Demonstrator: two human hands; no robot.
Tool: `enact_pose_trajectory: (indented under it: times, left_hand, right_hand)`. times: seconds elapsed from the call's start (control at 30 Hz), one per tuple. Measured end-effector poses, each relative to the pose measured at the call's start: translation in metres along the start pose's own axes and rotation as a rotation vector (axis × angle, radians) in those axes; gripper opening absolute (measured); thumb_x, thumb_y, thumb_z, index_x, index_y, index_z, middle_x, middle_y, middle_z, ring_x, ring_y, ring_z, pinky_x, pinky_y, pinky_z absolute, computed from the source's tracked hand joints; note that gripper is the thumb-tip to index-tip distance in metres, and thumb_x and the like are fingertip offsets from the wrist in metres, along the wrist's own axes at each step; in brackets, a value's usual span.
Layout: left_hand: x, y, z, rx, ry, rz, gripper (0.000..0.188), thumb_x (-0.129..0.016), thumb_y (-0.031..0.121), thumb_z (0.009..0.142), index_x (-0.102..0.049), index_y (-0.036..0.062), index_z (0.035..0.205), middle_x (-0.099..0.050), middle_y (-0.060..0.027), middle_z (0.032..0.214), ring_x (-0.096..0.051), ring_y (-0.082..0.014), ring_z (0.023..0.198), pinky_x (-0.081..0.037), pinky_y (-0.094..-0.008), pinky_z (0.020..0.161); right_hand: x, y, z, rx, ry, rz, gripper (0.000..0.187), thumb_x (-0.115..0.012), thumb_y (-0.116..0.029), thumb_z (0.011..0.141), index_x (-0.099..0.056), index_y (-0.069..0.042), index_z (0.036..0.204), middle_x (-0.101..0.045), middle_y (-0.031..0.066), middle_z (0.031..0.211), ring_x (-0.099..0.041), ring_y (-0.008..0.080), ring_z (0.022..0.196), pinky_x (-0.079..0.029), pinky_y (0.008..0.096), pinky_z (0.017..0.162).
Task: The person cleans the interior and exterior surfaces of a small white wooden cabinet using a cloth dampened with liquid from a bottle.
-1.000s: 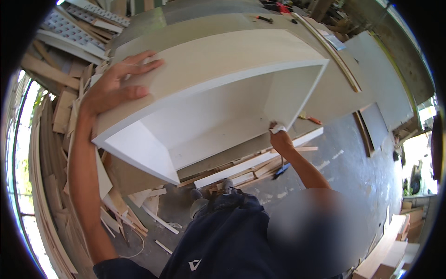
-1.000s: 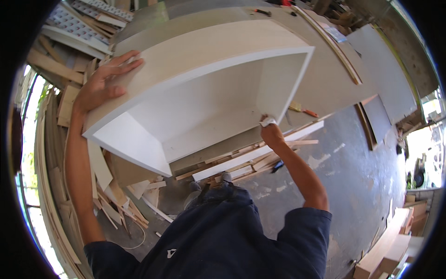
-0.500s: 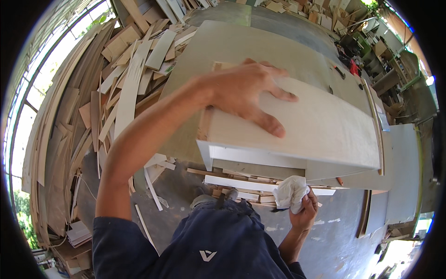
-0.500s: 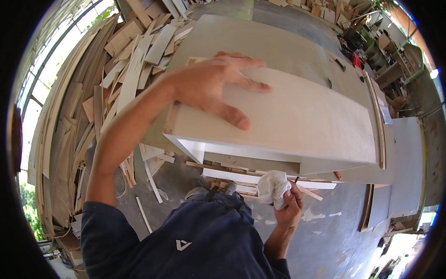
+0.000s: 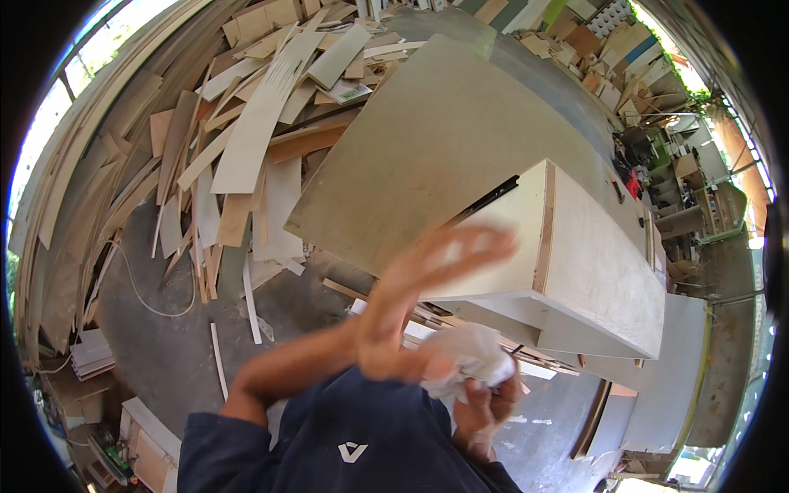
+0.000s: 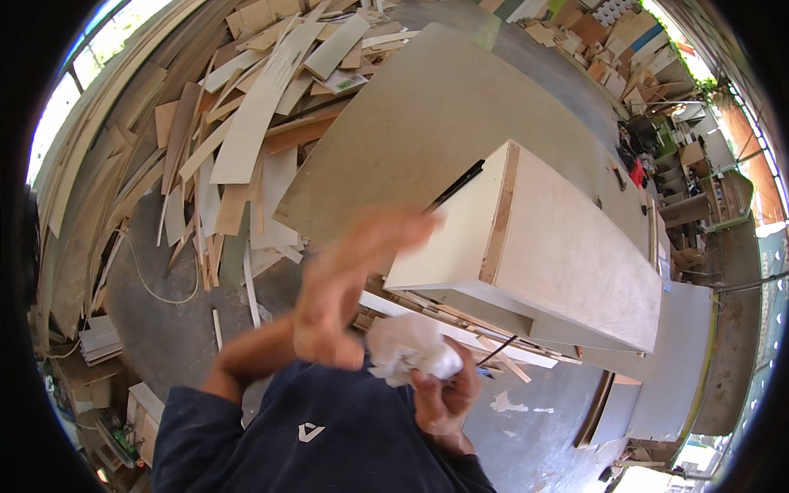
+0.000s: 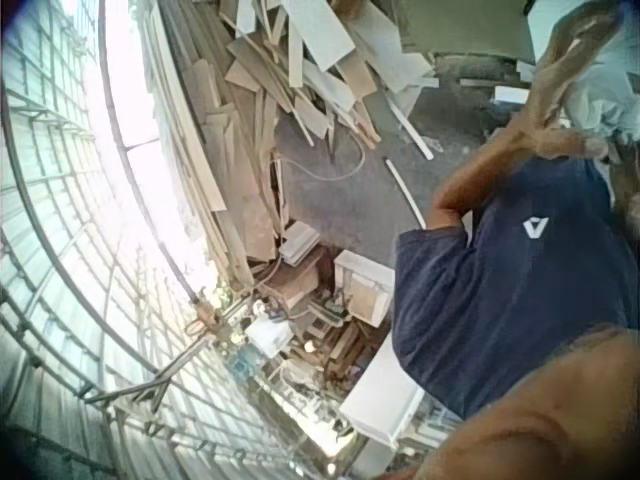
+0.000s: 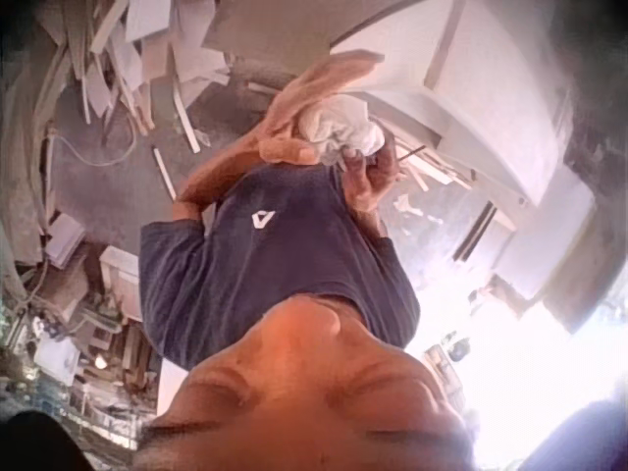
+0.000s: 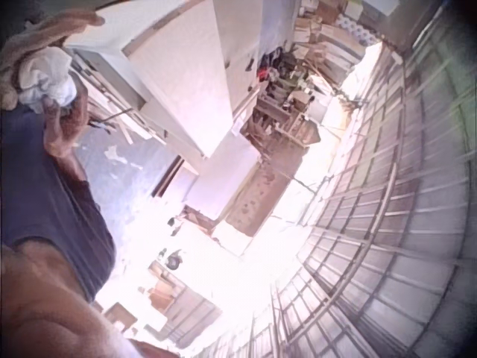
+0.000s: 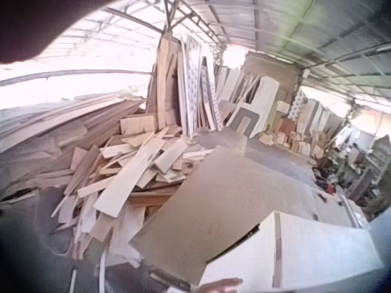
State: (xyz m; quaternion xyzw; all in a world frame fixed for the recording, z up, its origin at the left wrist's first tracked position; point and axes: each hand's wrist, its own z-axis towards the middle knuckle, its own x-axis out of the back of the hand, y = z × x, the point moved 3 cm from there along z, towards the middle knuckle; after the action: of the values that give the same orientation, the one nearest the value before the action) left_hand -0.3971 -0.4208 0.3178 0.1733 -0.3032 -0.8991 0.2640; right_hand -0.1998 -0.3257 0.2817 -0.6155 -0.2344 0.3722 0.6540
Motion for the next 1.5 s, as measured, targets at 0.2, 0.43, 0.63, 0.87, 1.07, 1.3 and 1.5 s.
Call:
enact_pose_trajectory:
  times: [0.2,0.43,0.63,0.87,1.07,1.3,1.5]
  left_hand:
    - [-0.026,-0.029,-0.15,0.711,0.653,-0.798,0.055,-0.067,0.033,0.098,-0.051,0.0006,0.14,-0.053,-0.0231,0.146,-0.059,-0.0331,0.128,-0.05,-0.0454,0.106]
    - [0.022,-0.085,-0.115,0.549,1.133,-0.214,0.035,-0.055,0.011,0.106,-0.052,0.0043,0.139,-0.063,-0.0124,0.125,-0.066,-0.0236,0.107,-0.057,-0.0378,0.091]
    - [-0.082,-0.052,-0.024,0.154,0.411,0.03,0.061,-0.049,0.019,0.105,-0.03,-0.0063,0.157,-0.033,-0.0237,0.163,-0.032,-0.0374,0.152,-0.022,-0.0455,0.124]
    - [-0.08,-0.12,-0.1,0.032,0.353,0.416,0.051,-0.039,0.014,0.108,-0.038,-0.0113,0.152,-0.033,-0.0357,0.158,-0.033,-0.0485,0.148,-0.028,-0.0518,0.121]
    - [-0.083,-0.086,-0.069,-0.121,0.406,0.148,0.071,-0.062,-0.012,0.089,-0.034,-0.0072,0.155,-0.041,-0.0352,0.153,-0.044,-0.0473,0.141,-0.04,-0.0506,0.116]
    - [-0.069,-0.108,-0.087,-0.114,0.335,0.226,0.033,-0.071,-0.011,0.081,-0.062,-0.0108,0.113,-0.051,-0.0408,0.14,-0.051,-0.0515,0.134,-0.043,-0.0554,0.113]
    - [-0.065,-0.076,-0.035,-0.361,0.339,0.264,0.018,-0.065,-0.009,0.082,-0.048,-0.0094,0.083,-0.06,-0.0373,0.132,-0.059,-0.0526,0.125,-0.055,-0.0609,0.097]
  right_hand:
    - [-0.064,0.013,0.029,0.0,-0.32,-0.518,0.046,-0.073,-0.013,0.095,-0.055,0.006,0.134,-0.068,0.0153,0.12,-0.067,0.0222,0.106,-0.053,0.0344,0.093]
    - [0.012,-0.074,0.049,0.825,0.049,-1.078,0.038,-0.056,-0.025,0.1,-0.065,0.006,0.121,-0.066,0.0211,0.128,-0.065,0.031,0.113,-0.052,0.0407,0.096]
    - [0.088,-0.13,0.155,0.782,0.273,-1.228,0.054,-0.036,-0.039,0.11,-0.065,0.003,0.129,-0.064,0.018,0.134,-0.056,0.0294,0.129,-0.037,0.0431,0.114]
    - [0.104,-0.112,0.175,0.341,0.061,-1.208,0.069,-0.025,-0.051,0.111,-0.064,0.001,0.134,-0.06,0.0175,0.143,-0.05,0.0304,0.138,-0.03,0.0425,0.119]
    - [0.102,-0.111,0.171,0.375,0.124,-1.251,0.066,-0.034,-0.05,0.109,-0.068,0.004,0.128,-0.065,0.0208,0.135,-0.057,0.0336,0.131,-0.035,0.043,0.115]
    - [0.094,-0.114,0.169,0.396,0.132,-1.217,0.061,-0.043,-0.045,0.107,-0.069,0.007,0.125,-0.067,0.0219,0.132,-0.06,0.0342,0.127,-0.04,0.0441,0.112]
    - [0.099,-0.112,0.171,0.409,0.116,-1.23,0.055,-0.046,-0.04,0.106,-0.069,0.006,0.126,-0.067,0.0226,0.132,-0.06,0.0349,0.127,-0.041,0.0446,0.111]
